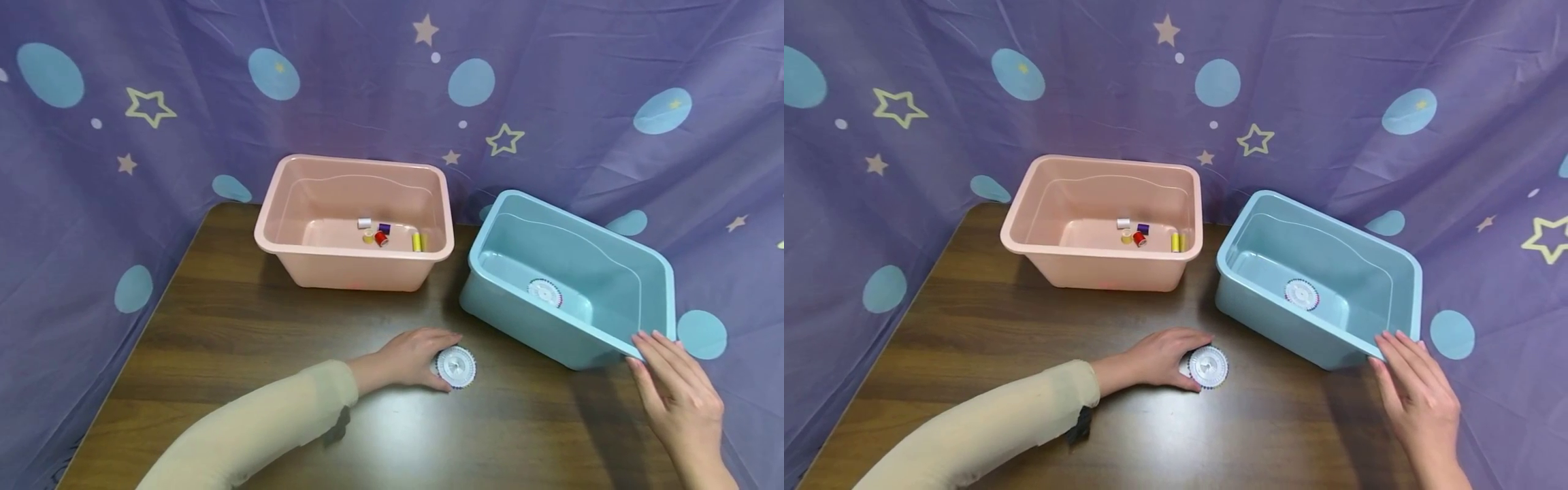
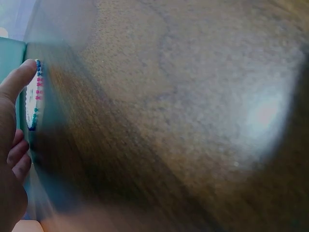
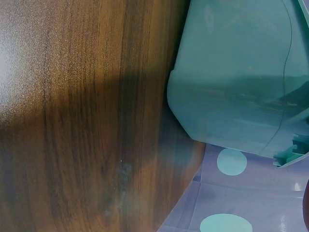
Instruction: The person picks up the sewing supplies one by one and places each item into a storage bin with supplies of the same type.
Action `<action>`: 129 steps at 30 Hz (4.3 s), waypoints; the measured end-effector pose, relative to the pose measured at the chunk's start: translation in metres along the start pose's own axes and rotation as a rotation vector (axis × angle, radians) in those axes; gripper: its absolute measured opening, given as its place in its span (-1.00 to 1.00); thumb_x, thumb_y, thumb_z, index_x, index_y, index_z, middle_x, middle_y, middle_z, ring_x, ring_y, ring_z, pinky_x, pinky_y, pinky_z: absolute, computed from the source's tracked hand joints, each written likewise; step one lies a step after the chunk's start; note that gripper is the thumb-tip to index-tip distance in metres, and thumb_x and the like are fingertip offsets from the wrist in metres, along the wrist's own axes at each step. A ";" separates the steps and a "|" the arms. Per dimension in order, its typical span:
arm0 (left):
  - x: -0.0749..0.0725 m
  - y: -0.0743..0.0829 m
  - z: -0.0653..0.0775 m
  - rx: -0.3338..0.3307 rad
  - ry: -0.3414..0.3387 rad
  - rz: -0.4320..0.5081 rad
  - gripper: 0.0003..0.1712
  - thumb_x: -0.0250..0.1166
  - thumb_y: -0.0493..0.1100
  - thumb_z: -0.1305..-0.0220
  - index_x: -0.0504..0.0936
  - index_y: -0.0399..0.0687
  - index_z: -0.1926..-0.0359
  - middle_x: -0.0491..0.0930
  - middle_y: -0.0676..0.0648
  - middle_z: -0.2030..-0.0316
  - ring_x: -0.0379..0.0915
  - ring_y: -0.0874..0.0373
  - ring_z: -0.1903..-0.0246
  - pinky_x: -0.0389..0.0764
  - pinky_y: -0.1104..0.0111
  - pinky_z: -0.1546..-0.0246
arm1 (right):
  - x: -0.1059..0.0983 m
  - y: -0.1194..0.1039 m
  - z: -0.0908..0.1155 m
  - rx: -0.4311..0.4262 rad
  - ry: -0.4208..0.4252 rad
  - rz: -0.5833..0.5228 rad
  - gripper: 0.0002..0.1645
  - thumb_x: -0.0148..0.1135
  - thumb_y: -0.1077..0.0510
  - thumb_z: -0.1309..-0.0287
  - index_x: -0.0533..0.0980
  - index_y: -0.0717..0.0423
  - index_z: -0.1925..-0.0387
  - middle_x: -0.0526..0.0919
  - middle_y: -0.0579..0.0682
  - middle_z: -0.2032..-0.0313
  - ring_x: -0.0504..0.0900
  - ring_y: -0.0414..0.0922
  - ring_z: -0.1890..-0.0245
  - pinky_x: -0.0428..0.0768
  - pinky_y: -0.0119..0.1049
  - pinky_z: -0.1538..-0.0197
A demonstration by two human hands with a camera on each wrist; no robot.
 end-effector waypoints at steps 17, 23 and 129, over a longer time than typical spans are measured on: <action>0.009 0.000 -0.009 -0.029 -0.040 0.043 0.04 0.62 0.27 -0.16 0.45 0.01 -0.56 0.46 -0.03 -0.50 0.36 0.08 -0.49 0.43 0.23 -0.52 | 0.002 0.006 0.003 0.029 -0.028 0.002 -0.45 0.27 -0.19 -0.52 0.77 0.20 -0.07 0.80 0.11 -0.09 0.63 -0.29 -0.31 0.43 -0.25 -0.55; 0.008 0.002 -0.012 -0.011 -0.041 0.057 -0.04 0.61 0.19 -0.21 0.48 -0.02 -0.53 0.52 -0.03 -0.45 0.39 0.09 -0.46 0.45 0.26 -0.50 | 0.002 0.007 0.004 0.035 -0.026 0.003 -0.45 0.28 -0.20 -0.52 0.78 0.19 -0.07 0.81 0.12 -0.07 0.64 -0.31 -0.31 0.43 -0.25 -0.55; -0.005 0.016 -0.005 0.123 0.056 -0.151 -0.19 0.62 0.09 0.05 0.67 -0.10 -0.25 0.55 -0.07 -0.14 0.46 0.07 -0.15 0.62 0.44 -0.17 | 0.004 0.016 0.006 0.070 -0.053 0.010 -0.44 0.31 -0.21 -0.49 0.78 0.21 -0.05 0.81 0.07 -0.07 0.63 -0.32 -0.30 0.42 -0.29 -0.55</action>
Point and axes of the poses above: each hand's wrist, its own z-axis away from the middle knuckle, its own x-axis out of the palm, y = z × x, the point moved 7 cm from there along -z, towards the middle knuckle
